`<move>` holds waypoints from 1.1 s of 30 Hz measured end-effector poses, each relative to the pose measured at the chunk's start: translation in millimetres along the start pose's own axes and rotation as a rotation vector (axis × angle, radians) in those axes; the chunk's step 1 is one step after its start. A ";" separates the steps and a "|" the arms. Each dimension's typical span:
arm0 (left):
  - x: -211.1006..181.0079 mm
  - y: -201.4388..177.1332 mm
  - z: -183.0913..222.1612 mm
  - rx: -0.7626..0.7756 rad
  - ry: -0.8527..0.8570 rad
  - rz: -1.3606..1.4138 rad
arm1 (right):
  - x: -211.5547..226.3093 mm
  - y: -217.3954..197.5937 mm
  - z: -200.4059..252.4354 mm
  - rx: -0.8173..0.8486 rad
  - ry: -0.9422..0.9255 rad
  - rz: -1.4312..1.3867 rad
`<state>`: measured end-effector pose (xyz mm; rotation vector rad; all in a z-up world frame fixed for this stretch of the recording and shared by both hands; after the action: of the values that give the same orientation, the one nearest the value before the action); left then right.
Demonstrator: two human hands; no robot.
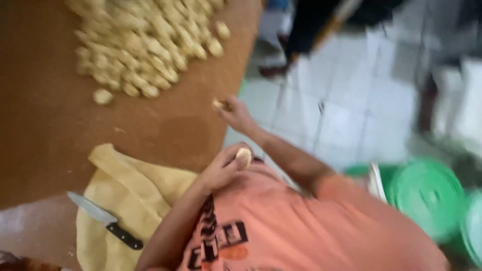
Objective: Cutting dough into strips and shaping them into small balls on a bakery table.
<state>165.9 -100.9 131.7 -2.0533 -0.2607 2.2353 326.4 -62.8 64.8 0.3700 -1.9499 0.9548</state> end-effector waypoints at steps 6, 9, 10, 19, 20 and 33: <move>104.4 -49.7 14.0 -0.653 -0.259 0.361 | 47.6 -19.9 57.7 0.003 -0.493 -0.406; 103.4 -28.6 -6.0 -0.491 -0.030 0.599 | 115.6 -23.3 63.0 0.159 -0.754 -0.268; 123.7 -16.7 -6.3 -0.468 -0.278 0.482 | 104.3 -26.2 53.0 0.102 -0.673 -0.277; 95.1 -23.5 -13.7 -0.574 -0.234 0.316 | 77.0 -18.5 25.2 0.157 -0.378 -0.447; 87.8 -28.3 -14.0 -0.536 -0.135 0.240 | 59.1 -7.8 21.9 0.159 -0.221 -0.543; 10.8 -77.4 135.5 -0.484 -0.499 -0.270 | 71.1 -4.5 -76.7 0.195 -0.323 -0.140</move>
<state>26.5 -31.2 146.4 -1.4449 -1.1392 2.6421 336.2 -0.5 148.3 0.8045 -2.0885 1.0454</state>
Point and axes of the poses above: each hand's wrist, its own z-axis away from the middle knuckle, its own y-axis out of the palm, x = y × z, the point moved 9 cm from there along -z, towards the middle knuckle, and after that the axes turned 4 degrees about -y, right-handed, at the moved point
